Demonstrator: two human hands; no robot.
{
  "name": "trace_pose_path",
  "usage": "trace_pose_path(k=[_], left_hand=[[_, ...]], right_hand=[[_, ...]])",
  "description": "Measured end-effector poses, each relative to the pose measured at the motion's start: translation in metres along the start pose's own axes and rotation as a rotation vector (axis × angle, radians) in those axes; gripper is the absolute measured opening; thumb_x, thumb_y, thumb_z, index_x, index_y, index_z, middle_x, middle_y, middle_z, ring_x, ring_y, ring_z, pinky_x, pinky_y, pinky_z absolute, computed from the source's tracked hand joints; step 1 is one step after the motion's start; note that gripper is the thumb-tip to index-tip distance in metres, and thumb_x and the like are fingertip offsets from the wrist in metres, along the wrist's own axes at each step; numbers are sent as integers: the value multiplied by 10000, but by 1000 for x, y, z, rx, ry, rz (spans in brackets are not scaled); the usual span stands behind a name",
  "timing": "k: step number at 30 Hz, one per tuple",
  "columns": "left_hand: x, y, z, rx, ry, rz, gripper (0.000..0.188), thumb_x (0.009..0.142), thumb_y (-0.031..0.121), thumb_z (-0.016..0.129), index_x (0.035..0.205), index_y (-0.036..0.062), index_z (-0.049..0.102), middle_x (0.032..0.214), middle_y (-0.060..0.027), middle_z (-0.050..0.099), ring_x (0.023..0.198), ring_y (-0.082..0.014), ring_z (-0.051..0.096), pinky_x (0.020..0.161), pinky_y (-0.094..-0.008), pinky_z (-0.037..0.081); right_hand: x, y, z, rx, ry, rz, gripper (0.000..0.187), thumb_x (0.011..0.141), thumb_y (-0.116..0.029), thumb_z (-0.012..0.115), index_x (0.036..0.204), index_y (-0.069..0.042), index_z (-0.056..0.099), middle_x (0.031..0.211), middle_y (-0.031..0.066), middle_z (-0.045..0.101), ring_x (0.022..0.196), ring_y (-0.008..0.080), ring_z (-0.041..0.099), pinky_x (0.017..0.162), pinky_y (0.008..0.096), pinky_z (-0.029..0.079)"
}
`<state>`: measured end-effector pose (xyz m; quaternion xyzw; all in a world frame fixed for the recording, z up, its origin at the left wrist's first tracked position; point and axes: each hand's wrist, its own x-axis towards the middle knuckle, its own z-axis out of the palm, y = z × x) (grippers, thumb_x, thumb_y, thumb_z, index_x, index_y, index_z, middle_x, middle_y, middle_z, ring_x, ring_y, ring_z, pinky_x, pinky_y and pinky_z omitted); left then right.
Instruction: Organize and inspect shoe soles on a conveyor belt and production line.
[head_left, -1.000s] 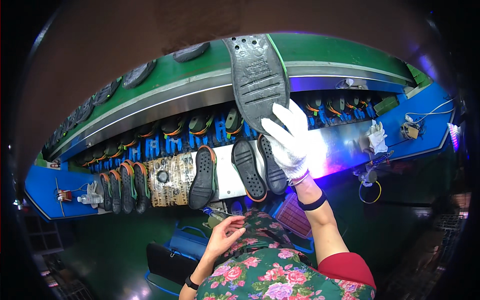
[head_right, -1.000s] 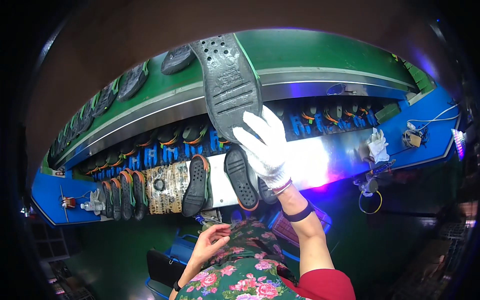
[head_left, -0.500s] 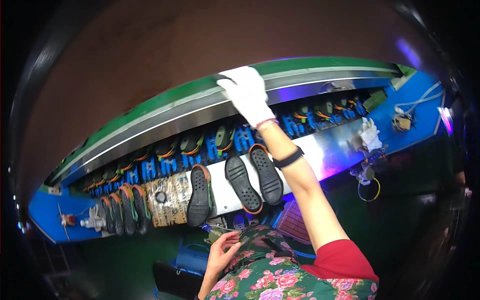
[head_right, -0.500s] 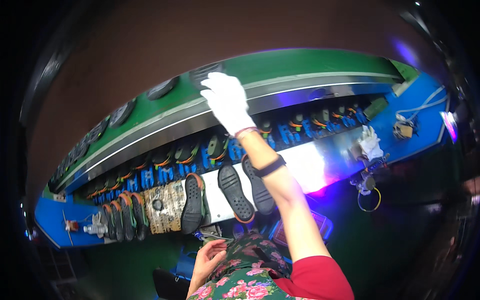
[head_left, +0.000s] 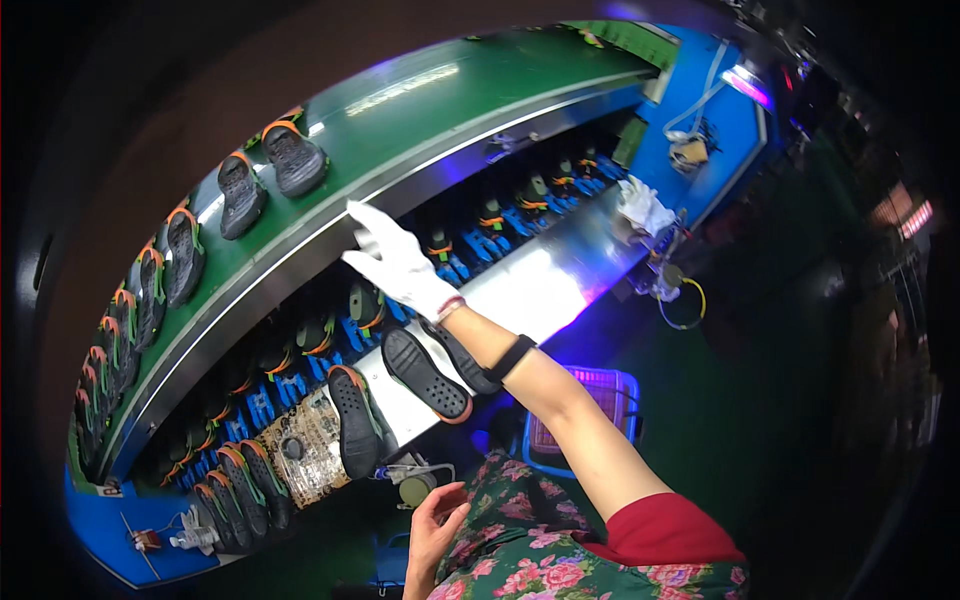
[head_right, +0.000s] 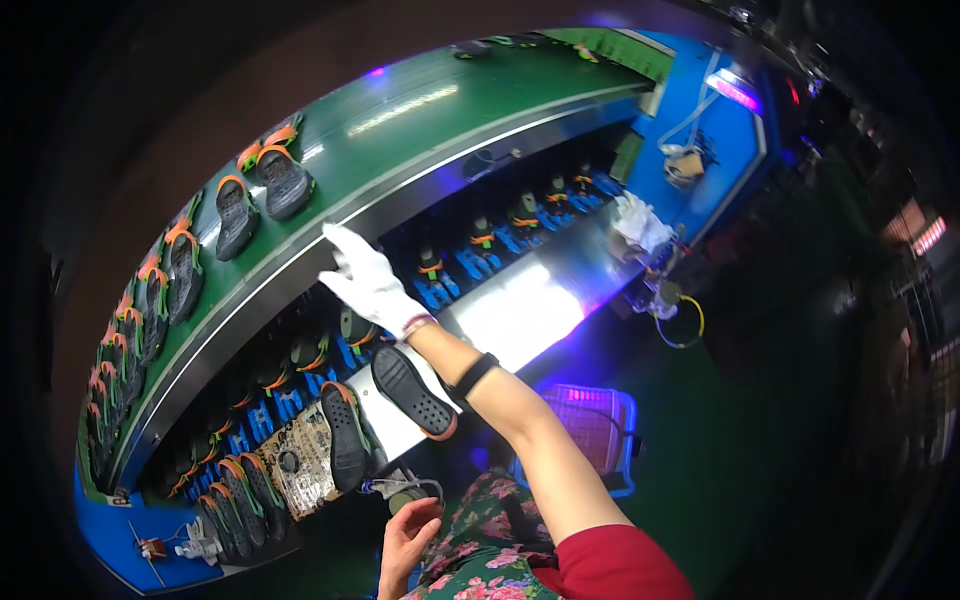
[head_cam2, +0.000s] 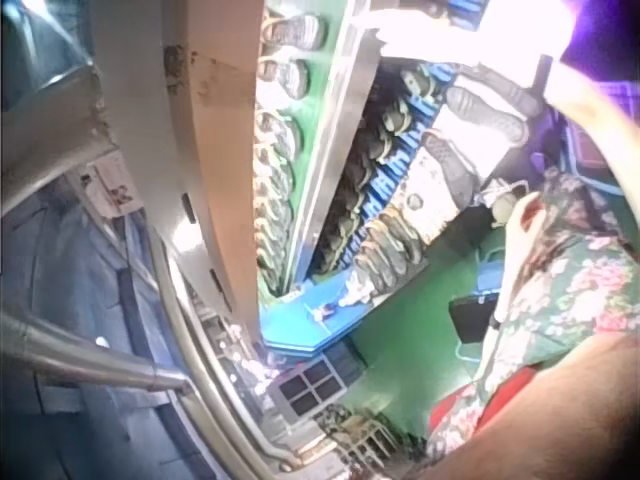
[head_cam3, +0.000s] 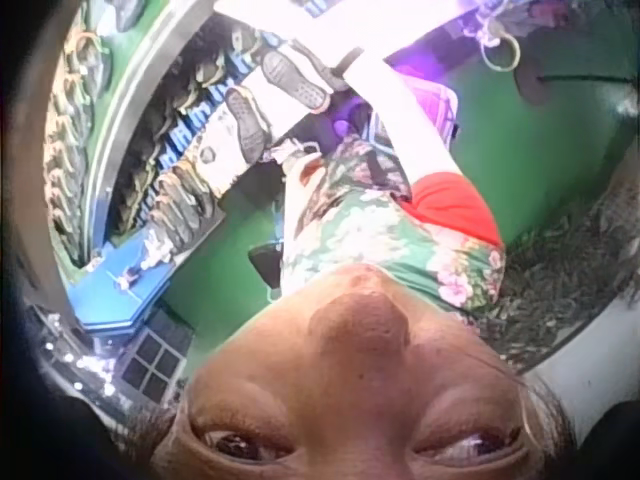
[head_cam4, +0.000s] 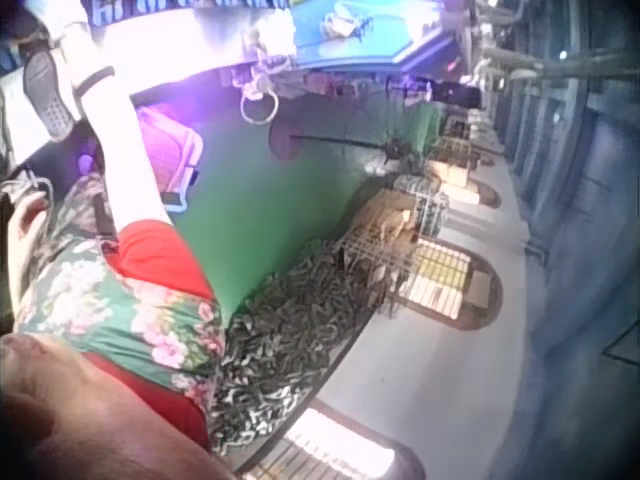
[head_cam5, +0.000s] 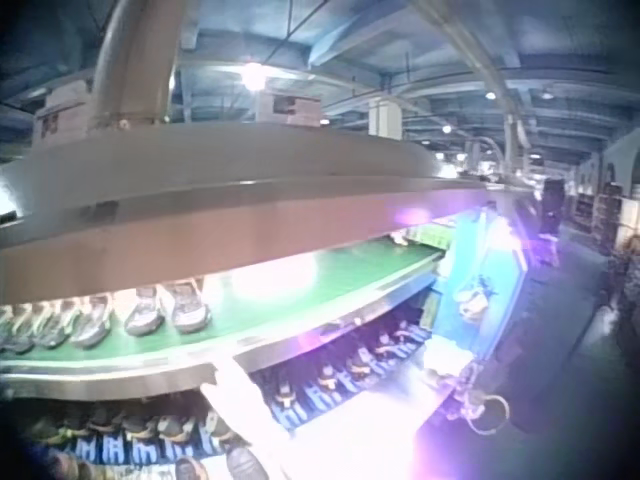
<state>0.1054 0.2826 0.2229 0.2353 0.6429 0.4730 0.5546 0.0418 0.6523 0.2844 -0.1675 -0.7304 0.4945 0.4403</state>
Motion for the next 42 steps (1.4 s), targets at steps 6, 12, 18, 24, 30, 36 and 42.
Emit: trace_pose_path(k=[6,12,18,24,30,36,42], left_hand=[[-42,-50,18,163,-192,114,383,887,89,720,1249,15,620,1098,-94,701,1009,-151,664,898,-297,522],[-88,-90,63,134,-368,-155,374,924,139,707,1266,25,609,1114,-102,696,1018,-150,656,908,-297,520],[-76,-151,131,259,-650,-68,398,942,208,687,1284,27,594,1125,-87,695,1020,-159,660,919,-314,523],[-12,-137,264,390,-805,-175,399,934,232,700,1272,44,603,1089,-91,705,985,-154,647,868,-312,536],[47,-143,456,510,-855,11,406,958,213,666,1300,16,571,1116,-118,696,1052,-169,642,935,-325,510],[66,-108,616,528,-968,120,424,941,224,683,1305,36,571,1103,-127,684,1043,-174,636,887,-335,526],[141,-46,642,400,-803,143,398,947,188,673,1300,32,574,1070,-72,676,985,-124,614,872,-277,503]], right_hand=[[-242,23,-54,-44,-47,346,285,927,-148,642,1165,7,659,1124,143,699,1059,206,654,938,317,500],[-510,-5,-90,-22,-90,962,245,932,-188,638,1101,-24,705,873,59,702,755,107,618,687,289,511],[-647,-45,-135,-377,-596,878,315,876,-293,583,1065,-80,718,1027,156,720,941,332,691,861,422,526],[-715,-39,-219,-349,-374,899,310,874,-297,596,1086,-93,694,1045,163,700,998,365,660,872,441,522],[-770,-54,-387,-477,-444,971,294,898,-304,637,1094,-93,691,1060,162,708,999,326,674,884,403,524],[-770,-56,-584,-584,0,868,277,882,-264,646,1048,-50,705,1024,159,715,935,335,684,830,393,542],[-628,-24,-707,-97,469,931,328,931,-183,685,1203,-2,659,993,45,707,843,102,647,733,255,536]])
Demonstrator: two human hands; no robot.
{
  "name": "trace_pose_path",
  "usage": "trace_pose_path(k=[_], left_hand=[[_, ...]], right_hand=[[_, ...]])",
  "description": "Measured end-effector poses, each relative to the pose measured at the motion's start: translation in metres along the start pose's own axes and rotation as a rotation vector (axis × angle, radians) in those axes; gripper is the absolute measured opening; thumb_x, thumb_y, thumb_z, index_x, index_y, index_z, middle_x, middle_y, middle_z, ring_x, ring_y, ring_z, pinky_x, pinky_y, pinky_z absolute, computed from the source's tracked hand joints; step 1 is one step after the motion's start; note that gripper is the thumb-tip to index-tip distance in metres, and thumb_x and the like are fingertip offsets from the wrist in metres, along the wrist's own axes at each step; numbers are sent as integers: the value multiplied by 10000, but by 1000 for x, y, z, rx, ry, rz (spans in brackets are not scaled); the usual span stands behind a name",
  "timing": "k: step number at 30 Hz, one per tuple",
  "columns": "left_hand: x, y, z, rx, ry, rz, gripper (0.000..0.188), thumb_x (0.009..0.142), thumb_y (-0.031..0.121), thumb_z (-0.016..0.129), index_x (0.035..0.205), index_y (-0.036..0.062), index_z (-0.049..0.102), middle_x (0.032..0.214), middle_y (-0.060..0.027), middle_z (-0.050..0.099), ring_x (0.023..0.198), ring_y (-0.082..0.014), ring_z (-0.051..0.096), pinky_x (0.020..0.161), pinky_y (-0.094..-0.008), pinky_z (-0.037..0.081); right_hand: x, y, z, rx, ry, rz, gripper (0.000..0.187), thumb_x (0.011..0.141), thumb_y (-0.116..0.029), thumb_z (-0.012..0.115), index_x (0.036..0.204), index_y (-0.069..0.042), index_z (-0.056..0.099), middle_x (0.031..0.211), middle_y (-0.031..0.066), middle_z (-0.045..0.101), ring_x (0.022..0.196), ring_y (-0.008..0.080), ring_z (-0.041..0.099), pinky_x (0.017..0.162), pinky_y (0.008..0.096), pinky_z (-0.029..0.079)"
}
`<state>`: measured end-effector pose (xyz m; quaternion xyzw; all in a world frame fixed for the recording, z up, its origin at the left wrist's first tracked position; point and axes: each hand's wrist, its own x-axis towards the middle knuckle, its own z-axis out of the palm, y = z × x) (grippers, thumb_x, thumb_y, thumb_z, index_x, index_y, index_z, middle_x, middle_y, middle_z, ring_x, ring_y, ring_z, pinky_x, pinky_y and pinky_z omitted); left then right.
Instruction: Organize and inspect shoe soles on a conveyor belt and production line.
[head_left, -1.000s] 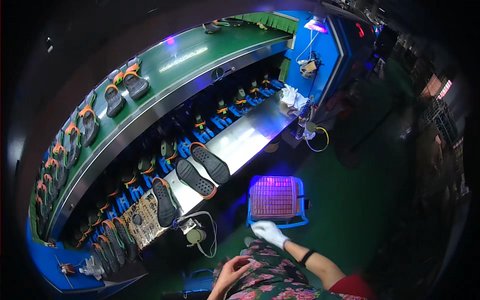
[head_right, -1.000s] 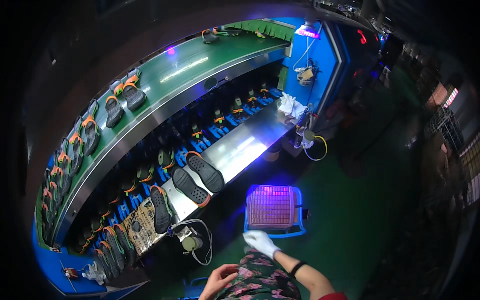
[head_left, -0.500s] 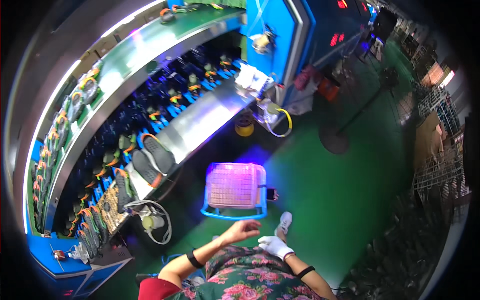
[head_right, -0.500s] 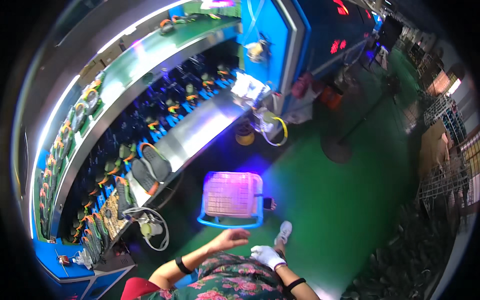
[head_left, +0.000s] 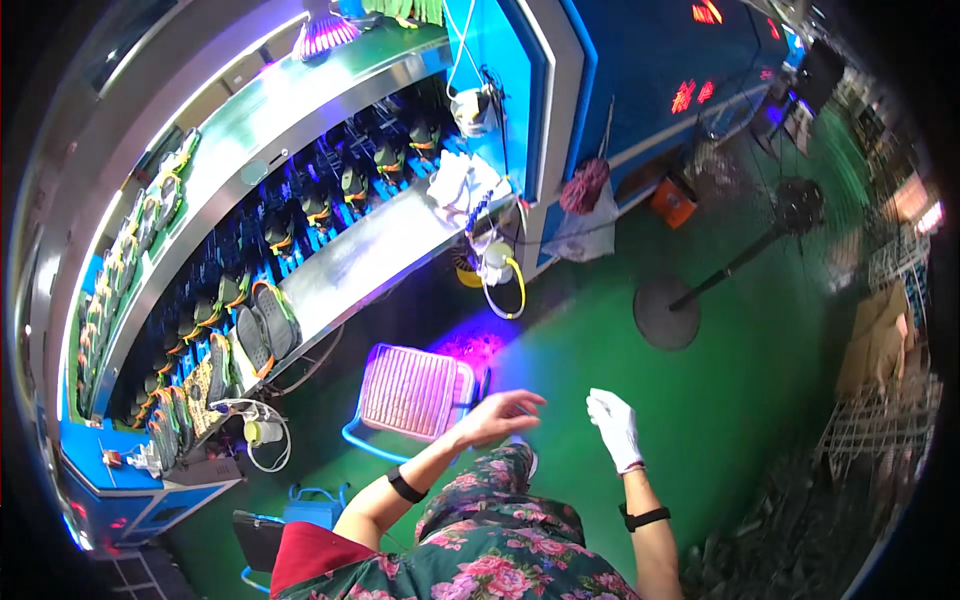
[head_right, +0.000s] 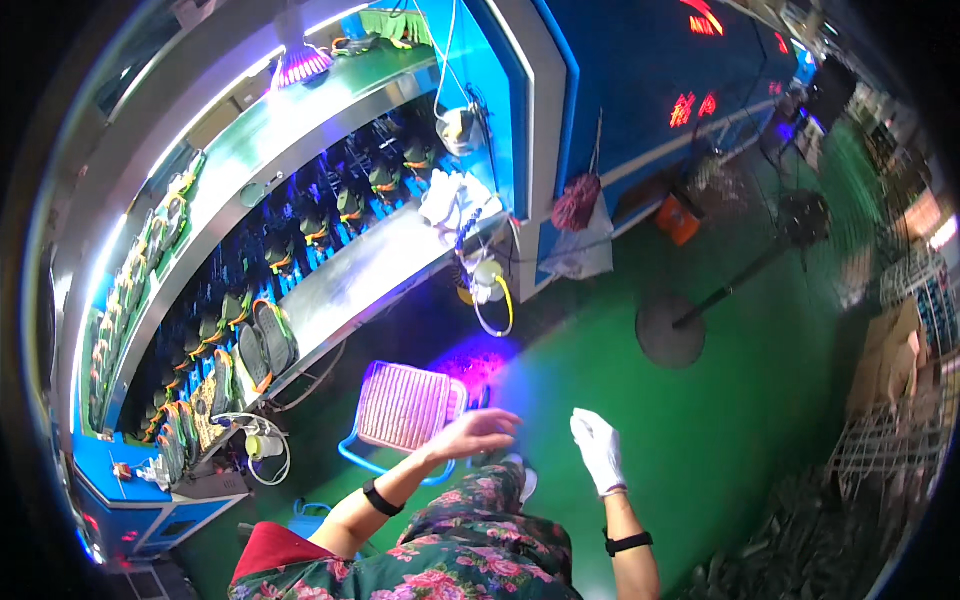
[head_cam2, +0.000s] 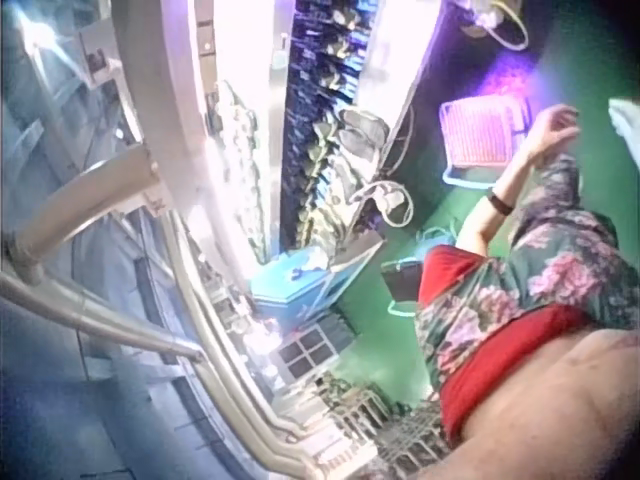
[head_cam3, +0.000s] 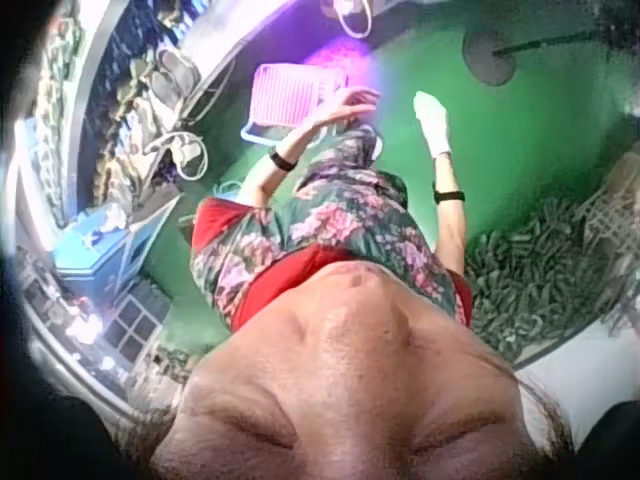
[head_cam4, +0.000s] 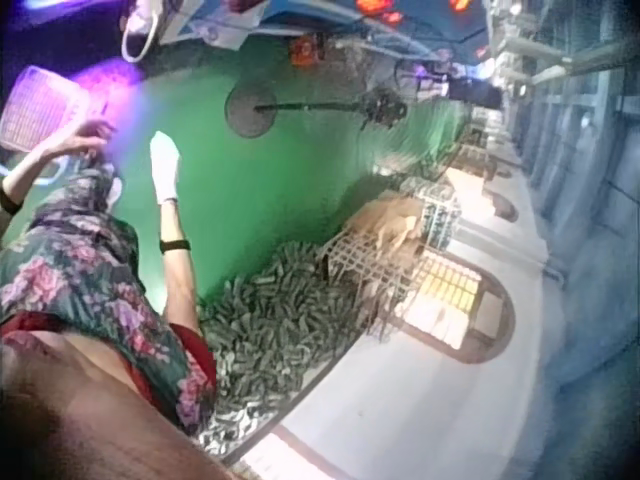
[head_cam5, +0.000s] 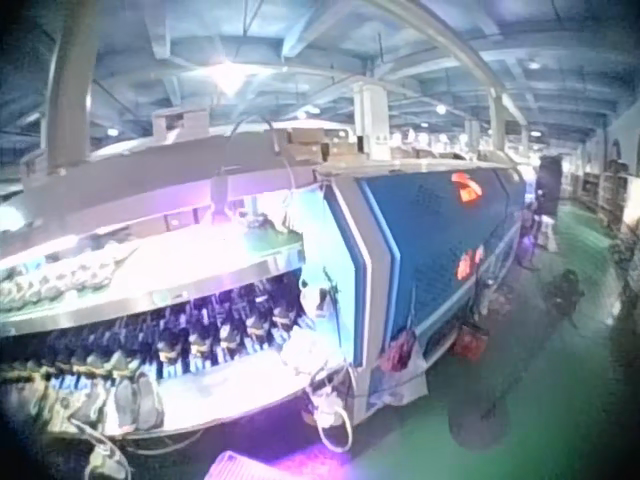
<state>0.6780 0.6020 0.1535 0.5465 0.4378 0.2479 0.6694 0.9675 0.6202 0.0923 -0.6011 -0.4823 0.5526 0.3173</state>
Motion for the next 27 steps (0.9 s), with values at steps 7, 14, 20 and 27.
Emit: trace_pose_path(k=[7,14,20,27], left_hand=[[90,60,-164,-316,637,281,314,944,160,663,1230,35,624,992,-59,696,888,-116,649,804,-266,521],[217,182,-381,9,1110,594,243,925,137,656,1140,24,646,903,-56,699,786,-111,632,709,-258,500],[297,283,-565,527,1281,547,264,881,163,662,1110,38,701,927,-97,732,843,-176,692,790,-299,539],[395,301,-689,1015,927,-98,254,865,162,681,1085,38,697,918,-107,727,846,-178,693,791,-299,538]], right_hand=[[160,-191,32,-137,-89,-629,325,908,-44,671,1226,17,643,1148,121,700,1029,182,671,876,287,536],[319,-354,25,-66,160,-1060,312,865,30,673,1176,11,651,1193,161,665,1059,240,651,900,348,526],[418,-468,20,-438,505,-1484,367,848,-27,701,1202,26,623,1290,222,601,1176,383,562,1020,476,436],[462,-468,-1,-739,593,-1450,471,864,-98,658,1294,62,549,1358,270,533,1255,434,492,1072,576,353]])
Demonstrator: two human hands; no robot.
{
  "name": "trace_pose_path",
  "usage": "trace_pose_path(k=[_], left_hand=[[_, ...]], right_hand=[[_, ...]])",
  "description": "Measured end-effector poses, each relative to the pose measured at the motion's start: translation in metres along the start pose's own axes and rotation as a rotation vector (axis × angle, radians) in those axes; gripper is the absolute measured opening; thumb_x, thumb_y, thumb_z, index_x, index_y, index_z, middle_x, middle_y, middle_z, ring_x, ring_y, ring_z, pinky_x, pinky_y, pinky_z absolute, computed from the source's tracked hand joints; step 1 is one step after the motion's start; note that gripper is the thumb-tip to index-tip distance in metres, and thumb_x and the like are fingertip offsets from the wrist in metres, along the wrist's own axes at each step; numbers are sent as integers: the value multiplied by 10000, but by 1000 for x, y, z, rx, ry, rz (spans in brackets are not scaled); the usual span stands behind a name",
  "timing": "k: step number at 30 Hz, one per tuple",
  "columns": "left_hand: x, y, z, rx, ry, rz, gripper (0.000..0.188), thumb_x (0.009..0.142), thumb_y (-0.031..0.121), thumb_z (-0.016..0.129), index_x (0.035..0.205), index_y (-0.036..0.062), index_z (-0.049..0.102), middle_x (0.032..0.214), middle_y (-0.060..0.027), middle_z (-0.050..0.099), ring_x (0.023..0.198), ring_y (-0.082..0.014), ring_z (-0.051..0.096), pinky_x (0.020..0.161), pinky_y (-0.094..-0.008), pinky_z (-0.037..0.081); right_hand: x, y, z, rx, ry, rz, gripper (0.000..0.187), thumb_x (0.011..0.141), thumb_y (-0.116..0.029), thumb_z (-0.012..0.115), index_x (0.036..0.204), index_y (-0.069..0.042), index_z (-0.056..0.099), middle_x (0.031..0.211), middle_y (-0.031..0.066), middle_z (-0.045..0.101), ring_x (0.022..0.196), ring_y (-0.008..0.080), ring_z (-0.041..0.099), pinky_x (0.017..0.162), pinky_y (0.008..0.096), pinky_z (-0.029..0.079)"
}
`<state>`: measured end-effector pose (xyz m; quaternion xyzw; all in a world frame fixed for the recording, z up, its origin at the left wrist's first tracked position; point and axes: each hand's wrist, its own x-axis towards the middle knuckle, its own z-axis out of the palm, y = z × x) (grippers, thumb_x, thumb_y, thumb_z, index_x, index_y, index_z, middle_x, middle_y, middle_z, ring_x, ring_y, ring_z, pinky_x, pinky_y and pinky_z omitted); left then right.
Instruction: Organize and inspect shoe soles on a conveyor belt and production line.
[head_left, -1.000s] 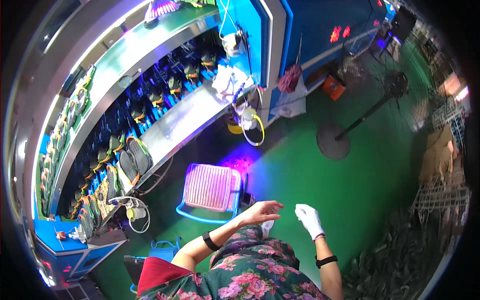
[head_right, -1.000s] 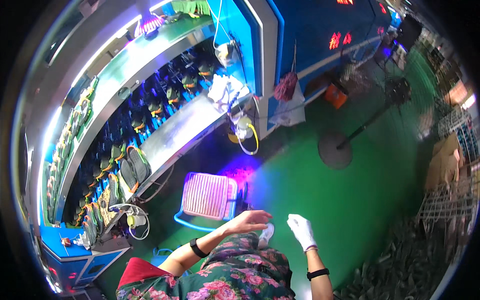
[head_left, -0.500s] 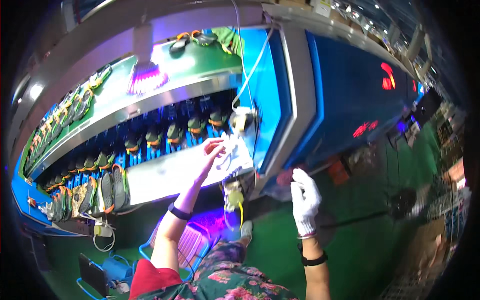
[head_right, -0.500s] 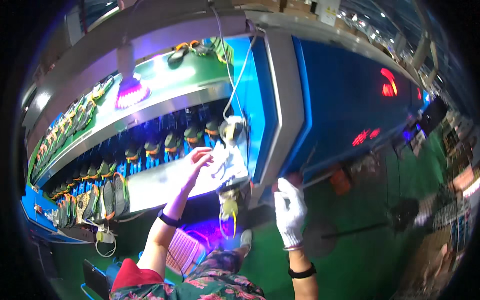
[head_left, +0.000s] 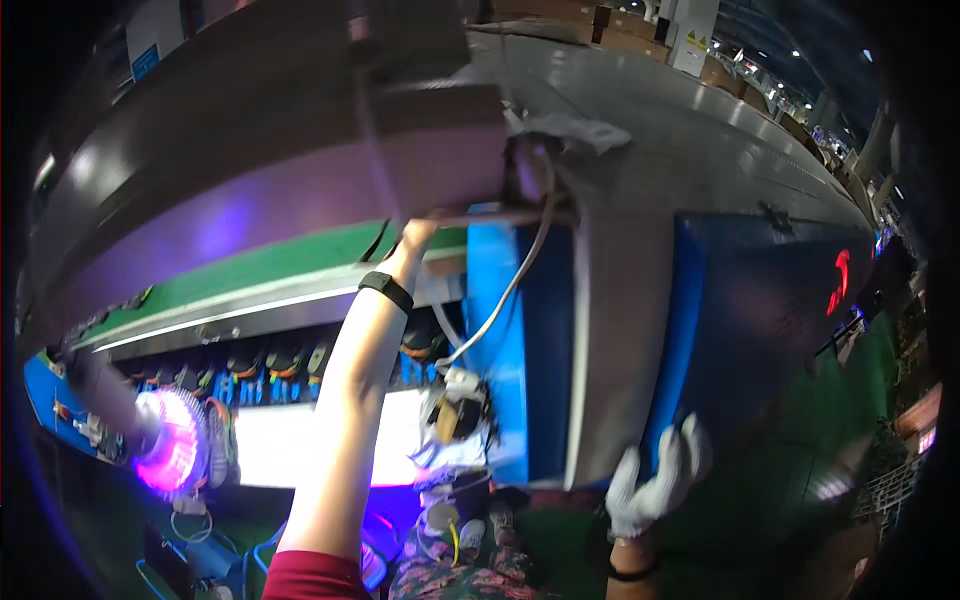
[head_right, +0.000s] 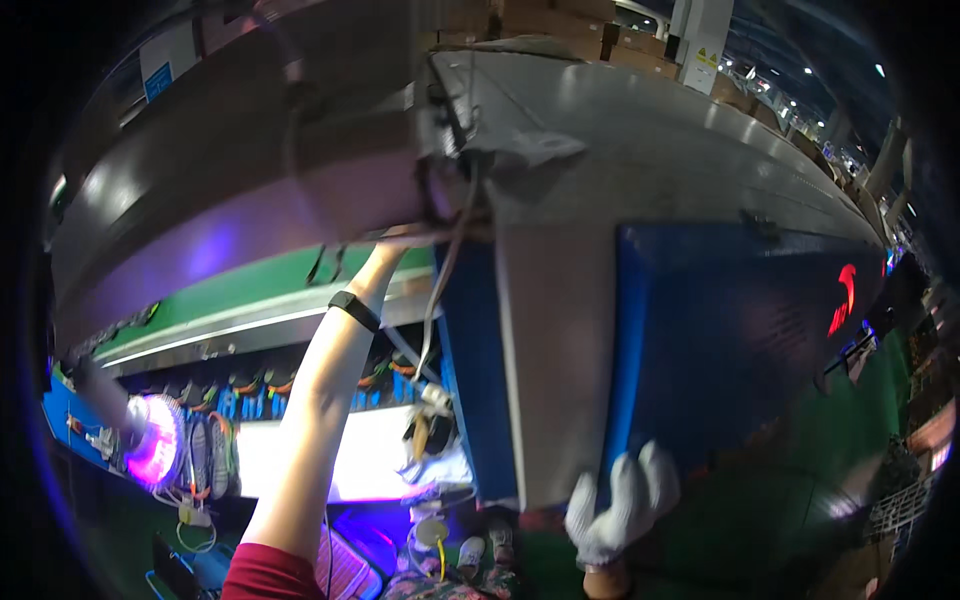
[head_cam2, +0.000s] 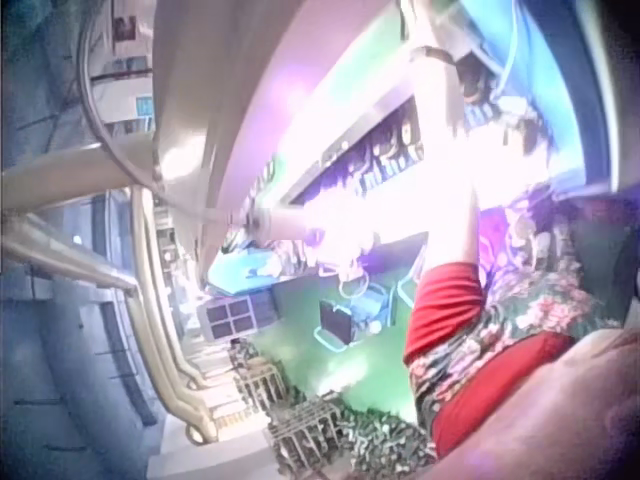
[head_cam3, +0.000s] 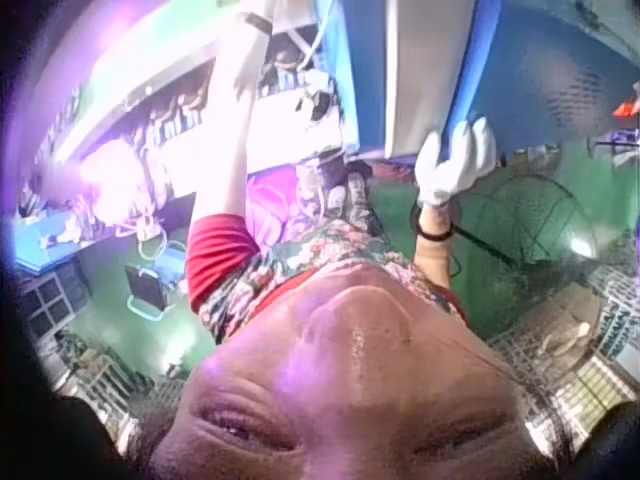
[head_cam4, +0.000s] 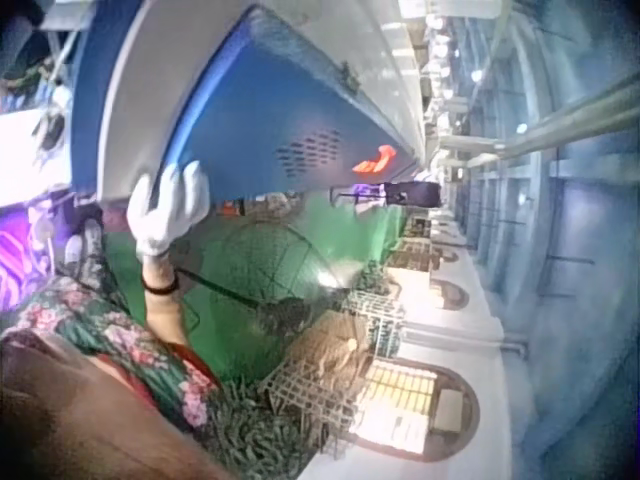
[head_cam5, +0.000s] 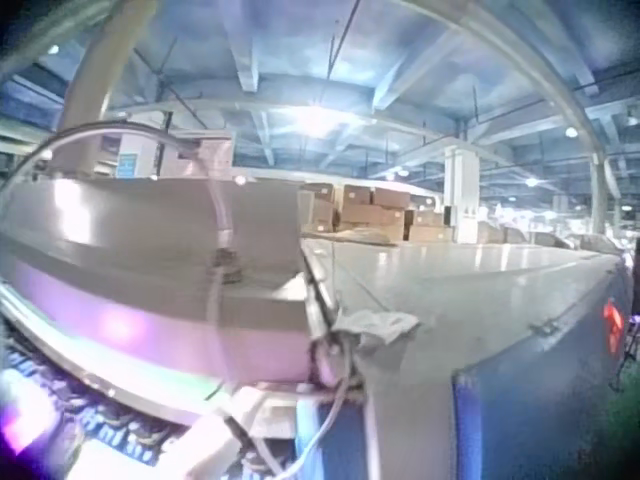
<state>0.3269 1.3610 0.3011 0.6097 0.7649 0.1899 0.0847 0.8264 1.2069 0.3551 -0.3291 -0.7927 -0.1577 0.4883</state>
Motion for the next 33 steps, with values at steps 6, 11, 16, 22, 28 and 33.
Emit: trace_pose_path(k=[6,11,16,22,28,33], left_hand=[[21,-87,-22,205,-92,-131,246,851,161,697,1064,38,694,910,-115,722,849,-179,693,791,-299,537],[37,-95,-36,225,-56,-58,242,839,161,710,1046,38,692,903,-122,718,851,-180,693,791,-299,537],[-63,-166,-83,432,139,131,238,828,160,724,1028,37,689,896,-128,715,853,-182,693,792,-299,536],[-288,-66,-101,-162,679,-195,314,684,140,840,804,54,562,1082,-97,553,822,-162,581,742,-290,500],[-450,0,-23,-416,1105,-410,354,655,75,881,783,47,553,1387,-236,479,1338,-358,459,1089,-456,366],[-492,26,4,-292,1165,-313,292,686,14,882,904,24,688,1331,-196,541,1451,-290,312,1207,-453,205]], right_hand=[[-10,-9,9,166,-10,5,580,878,-246,726,1360,-41,475,1403,177,493,1237,374,474,1073,532,362],[12,5,22,181,105,-109,408,859,-183,722,1218,-37,595,1325,182,554,1211,364,505,995,490,436],[-5,-6,23,306,159,-68,312,896,-46,604,1192,53,589,1321,324,528,1229,461,492,1019,558,416],[-7,-17,12,101,93,-50,147,924,3,615,1054,56,658,1289,292,580,1180,392,564,1009,471,440],[-1,-20,11,38,84,-23,155,934,13,616,1065,58,684,1300,259,583,1202,357,568,1014,426,459],[5,-24,17,-12,104,-49,174,928,12,625,1093,26,679,1307,253,578,1189,362,567,1011,458,434]])
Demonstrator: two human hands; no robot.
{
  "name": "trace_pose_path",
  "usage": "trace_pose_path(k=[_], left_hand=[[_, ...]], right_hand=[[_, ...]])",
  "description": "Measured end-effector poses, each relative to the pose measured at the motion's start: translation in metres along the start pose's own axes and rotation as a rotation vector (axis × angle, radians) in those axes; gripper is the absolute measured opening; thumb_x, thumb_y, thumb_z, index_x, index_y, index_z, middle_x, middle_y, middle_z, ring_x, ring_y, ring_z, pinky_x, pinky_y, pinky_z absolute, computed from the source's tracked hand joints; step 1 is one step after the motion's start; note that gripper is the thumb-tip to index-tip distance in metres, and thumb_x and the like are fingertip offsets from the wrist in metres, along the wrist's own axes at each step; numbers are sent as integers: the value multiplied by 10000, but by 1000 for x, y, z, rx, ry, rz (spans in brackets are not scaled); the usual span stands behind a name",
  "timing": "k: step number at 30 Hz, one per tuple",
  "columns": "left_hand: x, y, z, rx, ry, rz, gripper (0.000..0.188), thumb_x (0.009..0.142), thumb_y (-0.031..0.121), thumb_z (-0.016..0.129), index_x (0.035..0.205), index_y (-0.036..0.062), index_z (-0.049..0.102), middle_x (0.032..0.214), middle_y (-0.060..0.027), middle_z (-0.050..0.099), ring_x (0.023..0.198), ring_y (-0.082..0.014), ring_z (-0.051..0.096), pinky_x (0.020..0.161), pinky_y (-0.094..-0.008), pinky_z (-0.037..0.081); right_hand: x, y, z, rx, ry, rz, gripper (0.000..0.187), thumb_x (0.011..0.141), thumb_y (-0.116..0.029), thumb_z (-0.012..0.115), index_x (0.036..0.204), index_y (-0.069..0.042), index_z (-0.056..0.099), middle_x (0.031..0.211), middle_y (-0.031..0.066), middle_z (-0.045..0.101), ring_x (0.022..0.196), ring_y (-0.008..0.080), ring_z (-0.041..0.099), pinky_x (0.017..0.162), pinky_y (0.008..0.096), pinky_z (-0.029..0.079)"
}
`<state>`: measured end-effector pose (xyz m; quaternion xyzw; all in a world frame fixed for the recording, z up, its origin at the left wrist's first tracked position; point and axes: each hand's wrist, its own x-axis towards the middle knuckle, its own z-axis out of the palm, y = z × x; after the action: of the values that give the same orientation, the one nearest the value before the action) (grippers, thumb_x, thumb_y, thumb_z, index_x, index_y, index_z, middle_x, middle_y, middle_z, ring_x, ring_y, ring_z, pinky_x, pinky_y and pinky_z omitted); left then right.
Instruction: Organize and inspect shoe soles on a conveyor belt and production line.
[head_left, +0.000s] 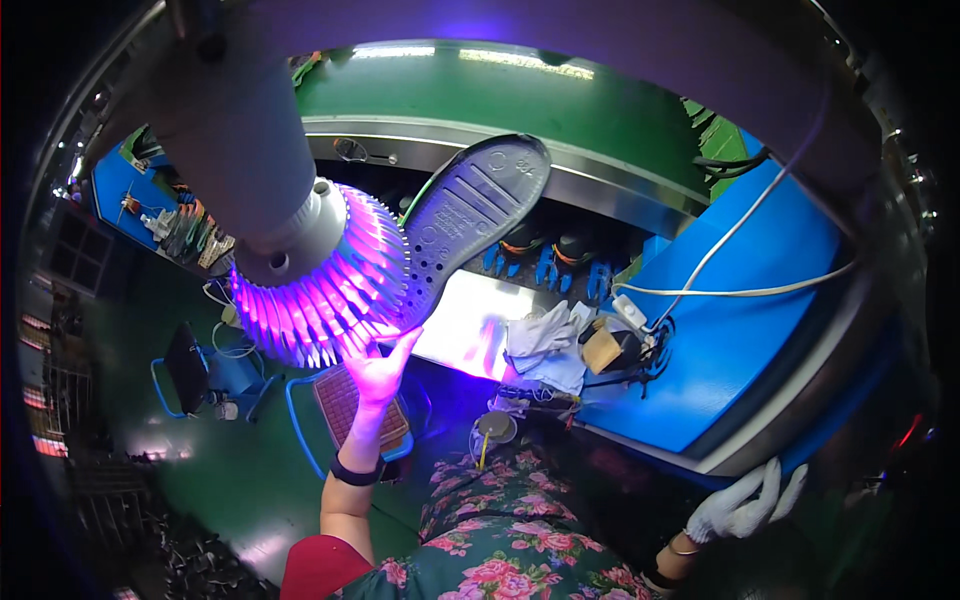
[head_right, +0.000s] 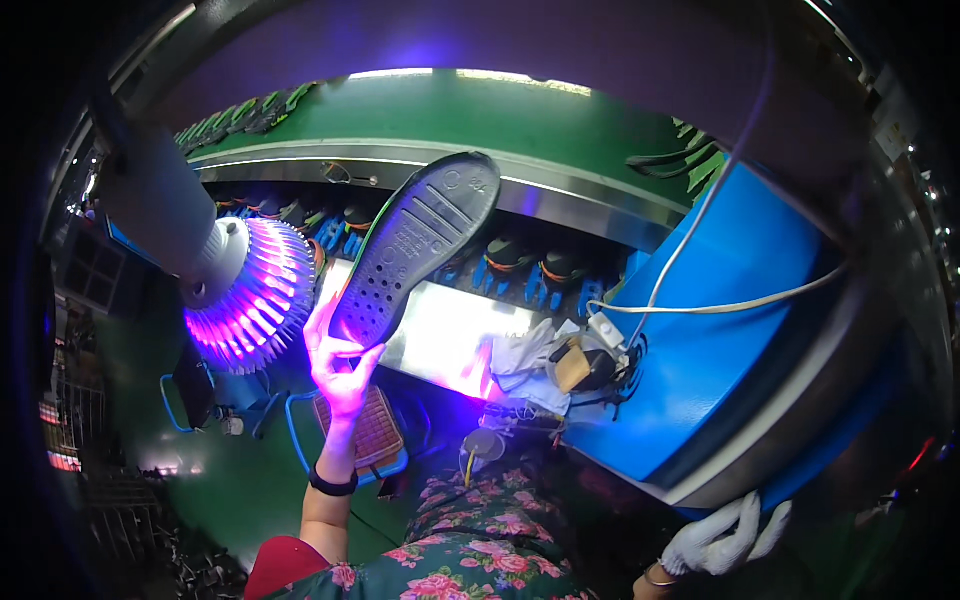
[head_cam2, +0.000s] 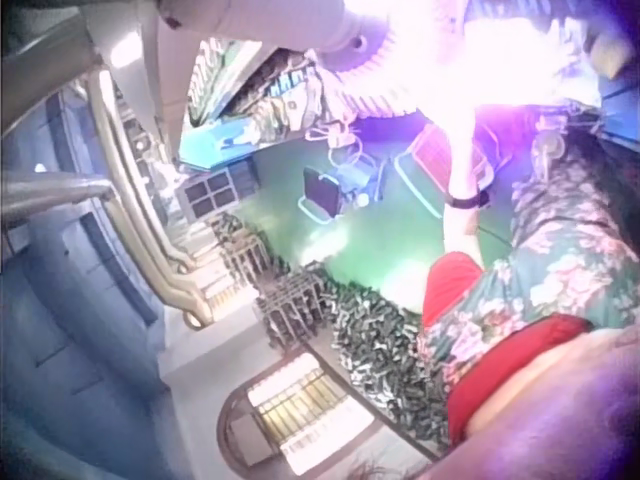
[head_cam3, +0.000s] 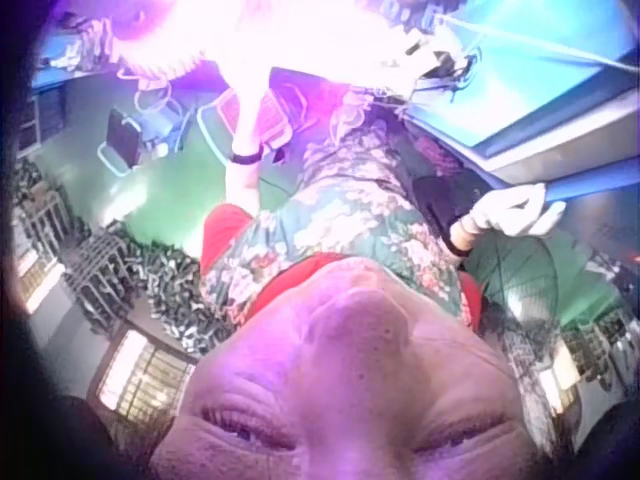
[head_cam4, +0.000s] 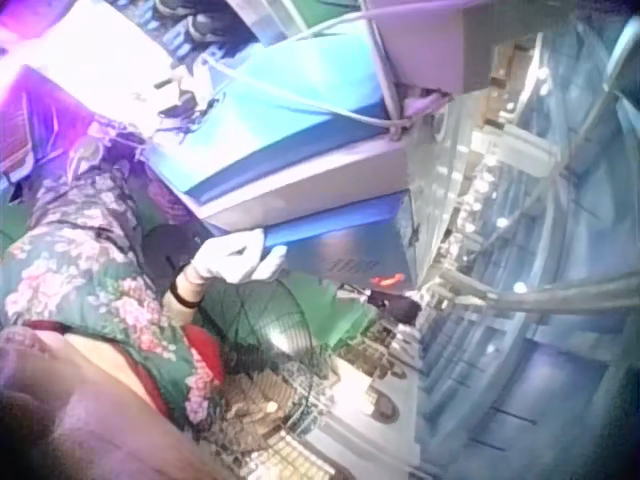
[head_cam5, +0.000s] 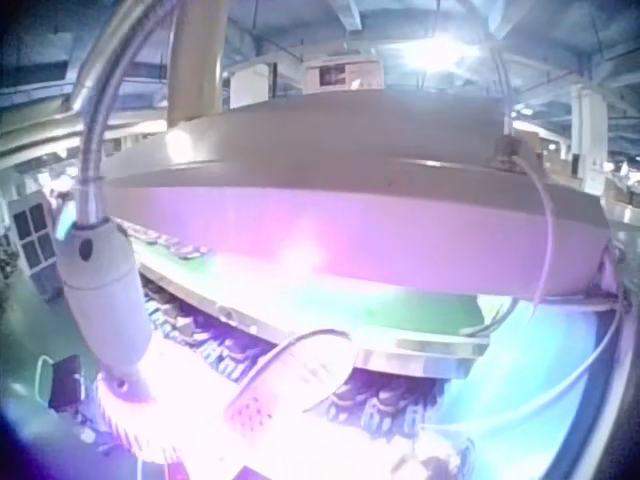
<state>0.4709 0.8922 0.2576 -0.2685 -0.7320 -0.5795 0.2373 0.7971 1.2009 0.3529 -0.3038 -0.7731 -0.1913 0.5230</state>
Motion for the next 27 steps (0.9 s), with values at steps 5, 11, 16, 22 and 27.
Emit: trace_pose_path(k=[5,11,16,22,27], left_hand=[[-2,11,12,188,44,135,296,643,65,926,769,61,658,863,-51,707,802,-127,685,857,-378,502],[4,25,22,120,-52,211,325,630,51,923,801,74,647,927,-88,701,932,-188,683,872,-385,509],[5,17,25,72,-89,232,390,607,23,912,862,111,631,1142,-190,641,1142,-331,617,925,-419,511],[5,18,33,13,-46,199,429,588,8,905,877,129,612,1359,-266,478,1262,-436,513,1025,-508,460],[42,20,52,53,-31,273,416,581,-56,872,822,109,575,1401,-242,465,1312,-423,481,1107,-514,373]], right_hand=[[-2,-1,8,-27,41,-20,170,929,12,624,1086,25,689,1317,241,571,1195,337,568,1014,440,439],[-3,-2,5,-97,21,-13,176,942,7,606,1096,22,691,1327,240,557,1207,331,563,1024,416,454],[-6,-1,9,-72,56,23,173,941,7,604,1087,31,695,1327,249,551,1203,318,566,1024,410,458],[-6,-2,9,-70,60,20,163,936,10,605,1065,43,699,1321,259,550,1198,325,568,1027,414,455],[-7,1,8,-75,61,19,158,930,23,598,1049,49,699,1312,270,556,1206,335,562,1032,430,444]])
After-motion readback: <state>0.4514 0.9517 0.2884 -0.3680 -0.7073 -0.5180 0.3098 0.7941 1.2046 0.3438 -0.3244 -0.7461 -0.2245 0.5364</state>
